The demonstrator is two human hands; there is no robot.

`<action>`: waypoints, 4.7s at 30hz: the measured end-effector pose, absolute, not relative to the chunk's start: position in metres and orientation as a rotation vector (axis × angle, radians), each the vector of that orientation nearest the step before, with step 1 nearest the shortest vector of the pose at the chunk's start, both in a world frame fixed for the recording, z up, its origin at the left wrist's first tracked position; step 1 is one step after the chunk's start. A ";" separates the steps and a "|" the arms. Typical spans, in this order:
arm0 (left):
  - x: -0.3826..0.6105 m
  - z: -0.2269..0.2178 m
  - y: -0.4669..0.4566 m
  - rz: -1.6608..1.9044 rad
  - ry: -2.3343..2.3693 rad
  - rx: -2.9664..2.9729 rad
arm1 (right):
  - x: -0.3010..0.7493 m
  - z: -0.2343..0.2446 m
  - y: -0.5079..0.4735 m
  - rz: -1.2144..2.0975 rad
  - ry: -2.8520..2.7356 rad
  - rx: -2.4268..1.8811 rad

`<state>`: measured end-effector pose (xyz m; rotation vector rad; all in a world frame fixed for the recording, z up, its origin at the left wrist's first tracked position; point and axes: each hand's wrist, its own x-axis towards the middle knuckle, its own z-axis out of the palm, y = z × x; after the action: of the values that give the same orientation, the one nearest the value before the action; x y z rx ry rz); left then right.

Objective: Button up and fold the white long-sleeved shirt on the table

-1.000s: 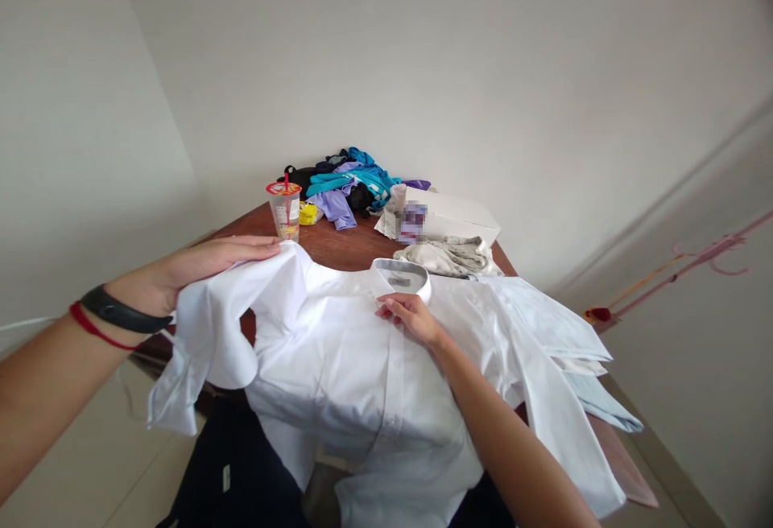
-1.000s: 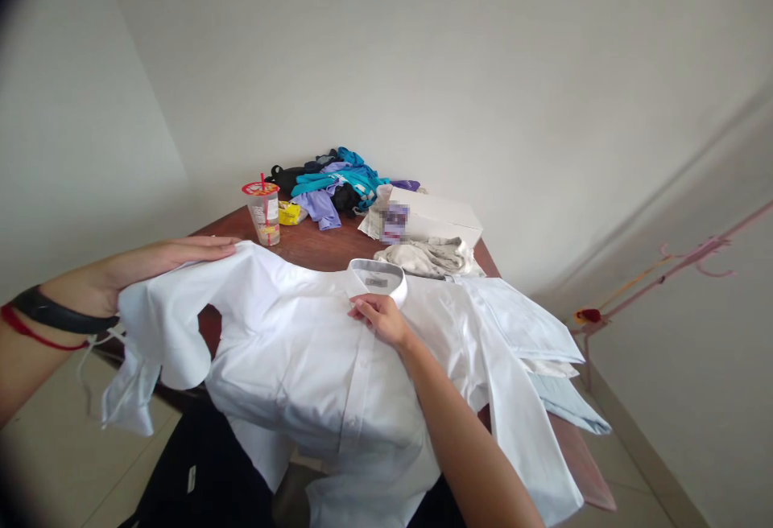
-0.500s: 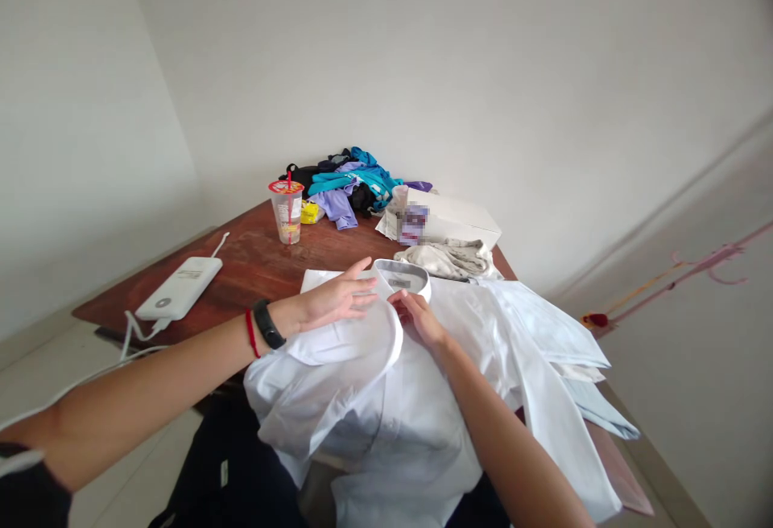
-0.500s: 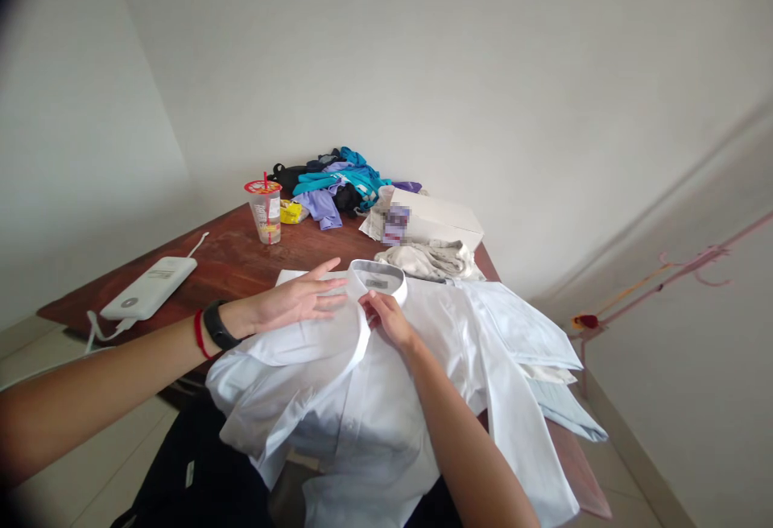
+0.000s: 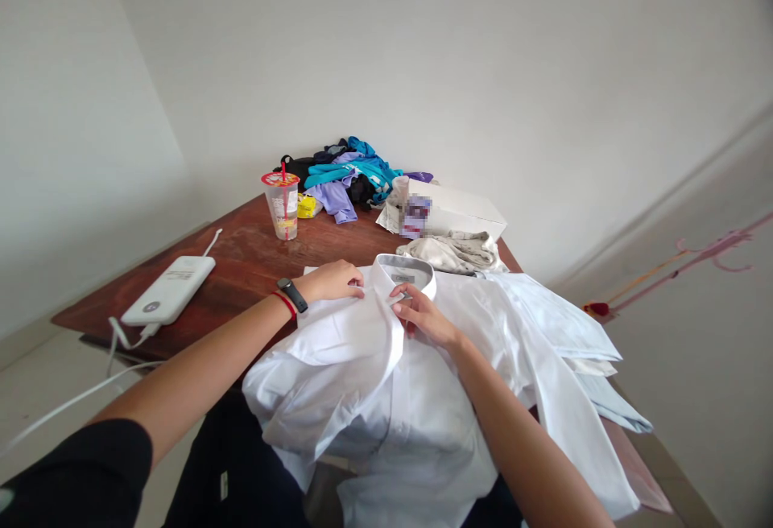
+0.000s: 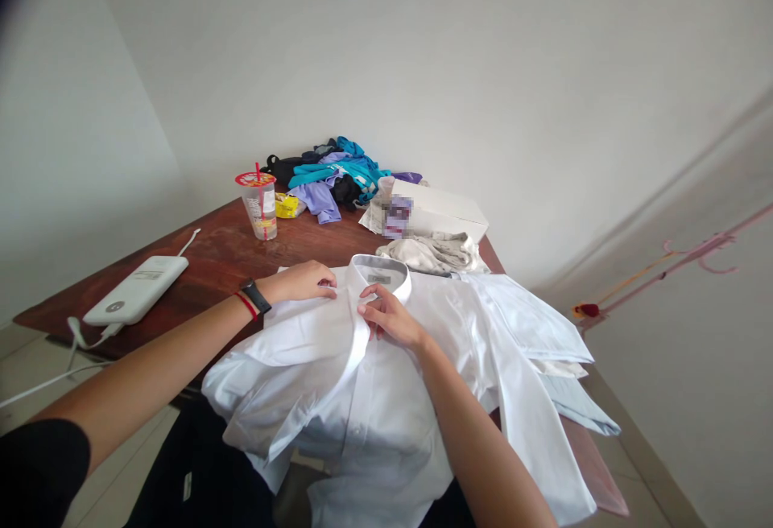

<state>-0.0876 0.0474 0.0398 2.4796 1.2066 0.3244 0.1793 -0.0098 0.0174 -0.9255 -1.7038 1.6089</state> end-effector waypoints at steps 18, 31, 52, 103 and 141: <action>-0.113 0.042 0.053 0.455 1.390 2.417 | 0.198 0.014 -0.012 1.939 -1.764 -0.724; -0.110 0.045 0.044 0.636 1.673 2.416 | 0.190 0.010 -0.017 2.097 -1.841 -0.702; -0.082 0.048 0.005 0.521 0.433 2.615 | 0.178 0.000 -0.008 1.762 -1.506 -1.052; -0.096 0.042 0.043 1.558 1.267 2.153 | 0.183 0.021 -0.018 1.875 -1.842 -0.791; -0.096 0.050 0.035 1.711 1.143 2.028 | 0.190 0.031 -0.011 1.364 -1.167 -0.914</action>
<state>-0.0956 0.0346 0.0497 2.0284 1.1435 1.7110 0.1903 -0.0115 0.0314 -0.9140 -1.1666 1.3641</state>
